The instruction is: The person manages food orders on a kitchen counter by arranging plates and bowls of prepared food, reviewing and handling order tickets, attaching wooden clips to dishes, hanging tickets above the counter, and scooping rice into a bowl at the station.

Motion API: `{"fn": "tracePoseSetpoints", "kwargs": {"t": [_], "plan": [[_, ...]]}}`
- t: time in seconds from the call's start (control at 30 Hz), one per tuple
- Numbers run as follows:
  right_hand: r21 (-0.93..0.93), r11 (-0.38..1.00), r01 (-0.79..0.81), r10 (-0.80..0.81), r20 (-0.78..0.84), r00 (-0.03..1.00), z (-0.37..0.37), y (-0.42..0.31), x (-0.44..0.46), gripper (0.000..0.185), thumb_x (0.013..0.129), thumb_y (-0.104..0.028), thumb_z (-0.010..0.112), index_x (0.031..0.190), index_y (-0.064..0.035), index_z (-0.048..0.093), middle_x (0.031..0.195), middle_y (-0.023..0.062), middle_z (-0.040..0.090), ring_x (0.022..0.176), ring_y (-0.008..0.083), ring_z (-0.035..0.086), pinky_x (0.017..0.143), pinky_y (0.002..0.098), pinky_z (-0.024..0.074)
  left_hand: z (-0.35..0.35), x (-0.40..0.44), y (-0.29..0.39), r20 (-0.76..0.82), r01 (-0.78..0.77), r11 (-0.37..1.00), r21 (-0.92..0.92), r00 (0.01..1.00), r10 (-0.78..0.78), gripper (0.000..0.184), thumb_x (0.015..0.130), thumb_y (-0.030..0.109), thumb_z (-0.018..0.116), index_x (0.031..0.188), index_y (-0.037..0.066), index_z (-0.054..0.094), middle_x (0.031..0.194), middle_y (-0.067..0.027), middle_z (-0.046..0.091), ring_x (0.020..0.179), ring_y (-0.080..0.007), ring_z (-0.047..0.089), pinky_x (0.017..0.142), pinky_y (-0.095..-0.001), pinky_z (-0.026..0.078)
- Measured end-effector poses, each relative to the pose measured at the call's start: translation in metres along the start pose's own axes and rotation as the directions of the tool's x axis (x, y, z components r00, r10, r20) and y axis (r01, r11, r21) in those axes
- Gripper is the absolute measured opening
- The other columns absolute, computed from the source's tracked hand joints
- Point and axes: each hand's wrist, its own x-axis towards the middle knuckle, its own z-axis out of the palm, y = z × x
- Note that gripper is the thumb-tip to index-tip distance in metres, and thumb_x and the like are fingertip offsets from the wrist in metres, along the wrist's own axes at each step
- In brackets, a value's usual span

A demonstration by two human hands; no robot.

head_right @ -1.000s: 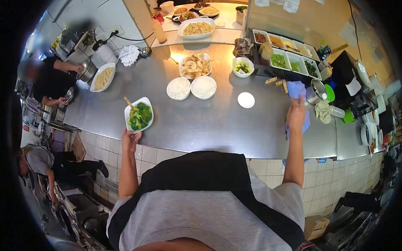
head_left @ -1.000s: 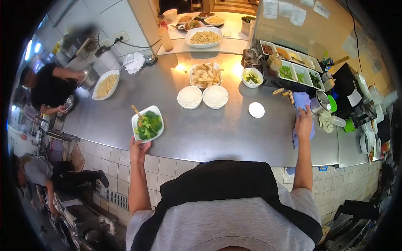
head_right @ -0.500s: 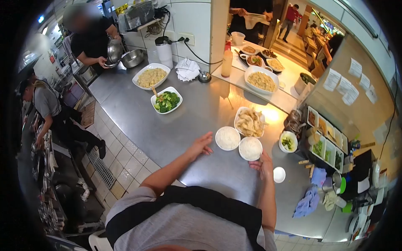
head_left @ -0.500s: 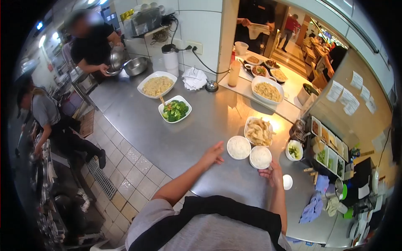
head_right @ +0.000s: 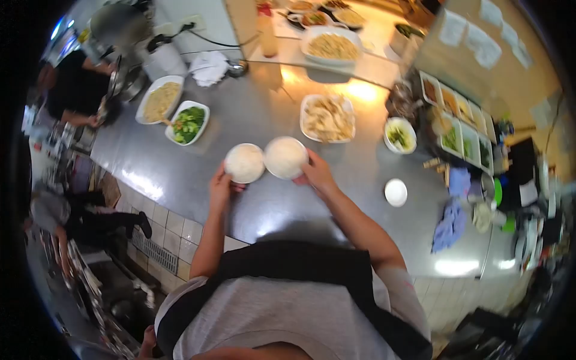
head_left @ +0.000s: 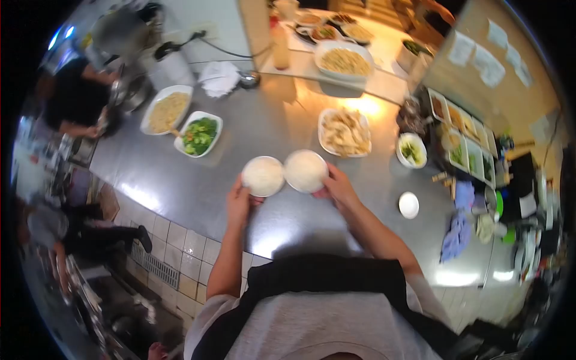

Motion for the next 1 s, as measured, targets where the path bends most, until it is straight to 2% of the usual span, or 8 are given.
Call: {"fn": "tracePoseSetpoints", "kwargs": {"t": [0.23,0.33,0.43,0.57,0.63,0.73,0.9,1.0], "plan": [[0.076,0.994,0.081,-0.069,-0.144,0.987,0.044,-0.016,0.100,0.045,0.086,-0.005,0.046,0.130,-0.0068,0.039,0.106,0.0128,0.057,0.078,0.0179,0.064,0.060,0.0284,0.0544,-0.004,0.004,0.014,-0.047,0.037,0.999,0.008,0.998,-0.037,0.050,0.086,0.004,0.043,0.135,0.000,0.037,0.091,-0.0141,0.065,0.062,-0.0173,0.063,0.052,-0.0246,0.052],[-0.052,0.982,0.180,-0.187,-0.237,0.953,0.046,-0.012,0.109,0.050,0.082,-0.006,0.050,0.131,-0.0022,0.036,0.092,0.0116,0.059,0.075,0.0172,0.062,0.059,0.0272,0.0525,0.018,0.029,0.016,-0.011,0.038,0.999,-0.010,0.999,-0.038,0.050,0.086,0.004,0.042,0.135,0.001,0.037,0.092,-0.0139,0.064,0.062,-0.0171,0.063,0.053,-0.0250,0.052],[-0.005,0.997,0.083,-0.083,-0.079,0.993,0.029,0.004,0.084,0.053,0.084,-0.009,0.054,0.131,0.0033,0.033,0.099,0.0122,0.057,0.085,0.0185,0.062,0.068,0.0277,0.0515,0.039,0.055,0.016,-0.003,0.035,0.999,-0.036,0.999,-0.035,0.049,0.086,0.004,0.042,0.135,0.002,0.037,0.090,-0.0133,0.064,0.061,-0.0171,0.063,0.053,-0.0253,0.053],[0.405,0.912,-0.062,0.081,-0.028,0.996,-0.016,0.014,0.005,0.062,0.086,-0.008,0.056,0.138,0.0022,0.023,0.125,0.0171,0.044,0.095,0.0288,0.060,0.077,0.0352,0.0508,0.060,0.077,0.026,-0.021,0.050,0.997,-0.057,0.998,-0.051,0.048,0.086,0.003,0.041,0.134,0.004,0.039,0.088,-0.0126,0.064,0.060,-0.0169,0.063,0.053,-0.0253,0.053],[0.536,0.842,0.054,0.062,-0.195,0.979,-0.037,0.017,-0.013,0.066,0.086,-0.007,0.056,0.140,-0.0021,0.019,0.126,0.0177,0.044,0.095,0.0323,0.060,0.077,0.0384,0.0509,0.067,0.088,0.025,-0.031,0.034,0.997,-0.070,0.999,-0.036,0.048,0.085,0.003,0.040,0.134,0.004,0.040,0.087,-0.0125,0.064,0.060,-0.0167,0.062,0.052,-0.0249,0.053],[0.538,0.811,0.230,-0.003,-0.389,0.921,-0.047,-0.005,-0.011,0.063,0.086,-0.005,0.053,0.139,-0.0083,0.020,0.122,0.0167,0.047,0.093,0.0312,0.061,0.076,0.0387,0.0512,0.076,0.100,0.016,0.010,0.028,0.997,-0.066,1.000,-0.028,0.046,0.085,0.003,0.039,0.130,0.005,0.044,0.086,-0.0123,0.064,0.058,-0.0159,0.062,0.051,-0.0253,0.053],[0.364,0.906,0.217,-0.122,-0.266,0.956,-0.072,-0.013,0.032,0.062,0.089,-0.006,0.049,0.143,-0.0177,0.019,0.119,0.0154,0.051,0.089,0.0291,0.062,0.073,0.0371,0.0525,0.095,0.118,0.015,0.032,0.054,0.989,-0.138,0.998,-0.050,0.045,0.086,0.005,0.040,0.131,0.009,0.043,0.090,-0.0101,0.063,0.060,-0.0136,0.061,0.052,-0.0252,0.052],[0.311,0.943,0.118,-0.061,-0.189,0.980,-0.083,-0.020,0.038,0.057,0.090,-0.006,0.048,0.141,-0.0133,0.025,0.117,0.0154,0.052,0.087,0.0282,0.063,0.072,0.0363,0.0536,0.089,0.109,0.026,0.138,0.065,0.982,-0.175,0.990,-0.041,0.042,0.089,0.012,0.046,0.132,0.010,0.043,0.102,-0.0079,0.062,0.081,-0.0165,0.062,0.074,-0.0306,0.051]]}}
